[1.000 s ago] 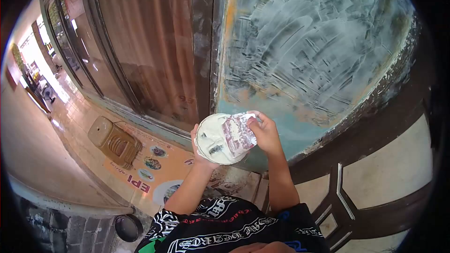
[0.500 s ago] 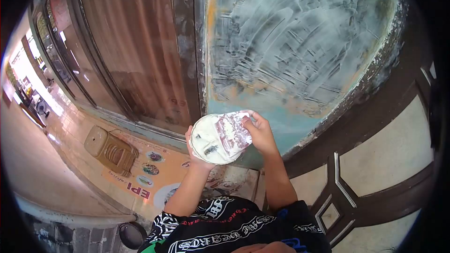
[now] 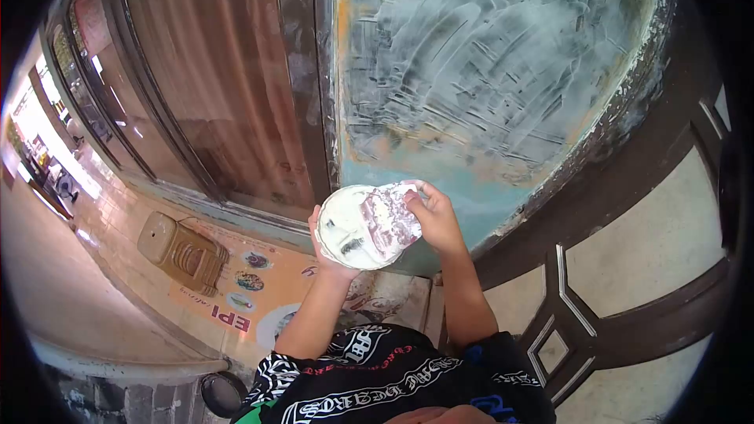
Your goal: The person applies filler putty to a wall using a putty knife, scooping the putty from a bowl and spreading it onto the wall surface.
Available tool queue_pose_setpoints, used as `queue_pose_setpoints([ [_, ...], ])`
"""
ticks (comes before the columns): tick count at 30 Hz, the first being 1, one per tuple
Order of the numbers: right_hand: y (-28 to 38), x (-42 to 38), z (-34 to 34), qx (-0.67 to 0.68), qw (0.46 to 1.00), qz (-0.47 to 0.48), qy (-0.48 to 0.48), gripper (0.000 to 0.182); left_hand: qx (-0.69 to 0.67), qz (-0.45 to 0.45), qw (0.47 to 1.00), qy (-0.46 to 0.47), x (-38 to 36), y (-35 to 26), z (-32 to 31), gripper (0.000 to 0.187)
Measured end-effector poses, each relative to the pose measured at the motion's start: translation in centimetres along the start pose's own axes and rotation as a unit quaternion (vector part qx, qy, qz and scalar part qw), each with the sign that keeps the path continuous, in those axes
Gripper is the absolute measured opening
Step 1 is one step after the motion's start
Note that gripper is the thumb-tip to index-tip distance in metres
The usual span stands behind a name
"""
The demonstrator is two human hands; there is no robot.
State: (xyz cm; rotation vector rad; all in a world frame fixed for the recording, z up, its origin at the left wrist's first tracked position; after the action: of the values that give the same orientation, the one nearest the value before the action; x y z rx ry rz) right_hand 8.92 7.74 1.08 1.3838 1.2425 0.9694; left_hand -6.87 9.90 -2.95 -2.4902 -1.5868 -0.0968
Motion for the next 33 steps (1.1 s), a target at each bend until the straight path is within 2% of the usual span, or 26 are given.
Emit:
queue_pose_setpoints([
  [10,0.1,0.5,0.1,-0.042,0.999,0.000,0.002,0.026,-0.014,-0.010,1.000,0.015,-0.2,-0.4,-0.5,0.077],
  [13,1.3,0.6,-0.3,-0.006,1.000,0.002,0.027,0.027,-0.008,-0.024,1.000,0.018,0.1,-0.9,-0.5,0.078],
  [16,4.9,0.4,-1.7,0.014,0.998,0.046,0.028,0.026,-0.019,-0.029,0.999,0.023,0.6,-1.2,-0.8,0.079],
  [17,5.9,0.9,-2.1,0.012,0.998,0.045,0.032,0.026,-0.056,-0.018,0.998,0.031,1.0,-1.0,-0.6,0.081],
  [19,9.2,2.0,-2.6,-0.132,0.983,0.125,0.013,0.017,-0.029,-0.002,0.998,0.059,1.6,-0.8,-1.0,0.080],
  [20,10.6,3.0,-2.7,-0.133,0.983,0.123,0.018,0.017,-0.047,-0.008,0.998,0.038,2.0,-0.8,-0.2,0.081],
  [21,12.8,3.7,-2.7,-0.280,0.944,0.172,-0.034,0.015,-0.048,-0.012,0.998,0.036,2.0,-0.8,0.4,0.081],
  [22,14.7,4.4,-3.3,-0.418,0.878,0.219,-0.084,0.014,-0.050,-0.020,0.998,0.041,2.3,-0.9,0.9,0.081],
  [23,16.0,5.5,-3.9,-0.419,0.877,0.220,-0.082,0.014,-0.053,-0.028,0.997,0.046,2.4,-1.0,1.1,0.080],
  [25,19.4,6.2,-5.8,-0.576,0.717,0.352,-0.176,0.019,-0.069,-0.031,0.996,0.043,2.2,-1.1,1.1,0.081],
  [26,20.1,7.3,-6.2,-0.577,0.715,0.353,-0.175,0.019,-0.073,-0.036,0.996,0.033,2.0,-1.3,1.2,0.082],
  [28,21.3,8.9,-7.7,-0.629,0.651,0.385,-0.180,0.020,-0.075,-0.042,0.995,0.042,2.1,-1.7,1.5,0.086],
  [29,21.7,9.5,-8.1,-0.629,0.650,0.388,-0.177,0.020,-0.077,-0.045,0.995,0.043,2.1,-2.0,1.7,0.086],
  [31,22.1,11.1,-9.1,-0.701,0.578,0.368,-0.198,0.019,-0.082,-0.065,0.994,0.025,2.1,-3.1,2.1,0.085],
  [32,22.5,11.6,-9.0,-0.705,0.535,0.409,-0.221,0.017,-0.086,-0.070,0.993,0.035,2.1,-3.6,2.3,0.084],
  [33,23.3,11.6,-9.2,-0.705,0.534,0.411,-0.220,0.017,-0.088,-0.072,0.993,0.037,2.1,-4.0,2.4,0.084],
])
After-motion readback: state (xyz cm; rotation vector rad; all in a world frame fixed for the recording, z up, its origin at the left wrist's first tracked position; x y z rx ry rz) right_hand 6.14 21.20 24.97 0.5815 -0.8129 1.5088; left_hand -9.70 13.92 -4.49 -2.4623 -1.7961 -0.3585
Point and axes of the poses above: each hand's wrist, its own x-axis towards the middle knuckle, its own z-axis out of the back of the hand, y = z × x, the point moved 8 cm from there along x, towards the middle knuckle, and after that the axes turned 10 degrees about -z, right-handed, at the moved point
